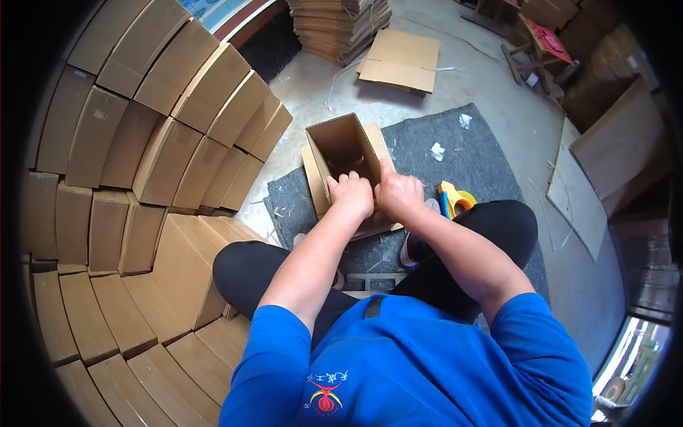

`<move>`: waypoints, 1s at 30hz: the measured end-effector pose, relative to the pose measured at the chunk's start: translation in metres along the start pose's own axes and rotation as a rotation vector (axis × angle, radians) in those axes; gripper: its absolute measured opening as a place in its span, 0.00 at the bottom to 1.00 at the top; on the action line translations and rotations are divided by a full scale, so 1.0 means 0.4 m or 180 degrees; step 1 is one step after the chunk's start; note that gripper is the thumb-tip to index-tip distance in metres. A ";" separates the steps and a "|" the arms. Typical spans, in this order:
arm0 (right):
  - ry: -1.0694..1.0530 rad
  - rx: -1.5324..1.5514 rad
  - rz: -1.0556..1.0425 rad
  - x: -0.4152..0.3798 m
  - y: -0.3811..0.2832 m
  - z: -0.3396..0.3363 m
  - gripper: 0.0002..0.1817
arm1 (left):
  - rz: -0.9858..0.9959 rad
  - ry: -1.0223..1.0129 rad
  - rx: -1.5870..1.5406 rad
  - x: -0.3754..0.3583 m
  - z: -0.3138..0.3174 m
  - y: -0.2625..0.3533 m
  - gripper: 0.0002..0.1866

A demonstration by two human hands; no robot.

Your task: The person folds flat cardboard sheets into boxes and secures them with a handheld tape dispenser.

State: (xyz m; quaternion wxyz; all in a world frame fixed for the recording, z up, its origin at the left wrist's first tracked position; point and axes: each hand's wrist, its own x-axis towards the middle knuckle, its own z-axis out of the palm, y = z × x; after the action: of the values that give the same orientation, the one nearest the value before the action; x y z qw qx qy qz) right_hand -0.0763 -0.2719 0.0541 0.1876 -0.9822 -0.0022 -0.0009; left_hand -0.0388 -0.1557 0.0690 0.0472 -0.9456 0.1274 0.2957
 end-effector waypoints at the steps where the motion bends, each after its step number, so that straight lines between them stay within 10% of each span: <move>1: 0.0015 0.0000 -0.0003 0.002 0.003 0.003 0.28 | -0.0008 0.0850 -0.0252 0.004 -0.027 -0.017 0.30; 5: 0.0143 0.0002 -0.0087 0.004 0.011 0.017 0.27 | -0.0152 0.2945 -0.0524 0.139 -0.087 -0.097 0.37; 14: 0.0093 0.0007 -0.0153 0.004 0.007 0.007 0.29 | -0.0324 0.2527 0.0051 0.179 -0.015 -0.108 0.39; 17: 0.0139 -0.0023 -0.0167 0.002 0.002 0.003 0.28 | -0.0217 0.1095 0.0048 0.148 -0.011 -0.096 0.33; 21: 0.0229 -0.0069 -0.0200 0.005 0.004 0.019 0.28 | -0.0447 0.0894 0.0805 0.161 0.042 -0.066 0.35; 25: 0.0175 -0.0101 -0.0101 0.008 0.015 0.010 0.28 | -0.0093 0.0085 -0.0611 0.101 -0.063 -0.052 0.29; 28: 0.0195 -0.0024 -0.0054 0.011 0.014 0.008 0.28 | 0.0506 0.2985 -0.0770 0.016 0.008 -0.075 0.33; 30: 0.0137 0.0111 0.0007 0.009 0.007 0.007 0.27 | 0.0152 0.3571 -0.1510 -0.060 0.031 -0.070 0.37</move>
State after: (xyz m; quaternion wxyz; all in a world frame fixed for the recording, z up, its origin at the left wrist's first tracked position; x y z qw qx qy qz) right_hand -0.0725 -0.2733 0.0504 0.2046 -0.9786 0.0028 -0.0218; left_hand -0.0570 -0.1215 0.0727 -0.2457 -0.9387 0.0847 -0.2263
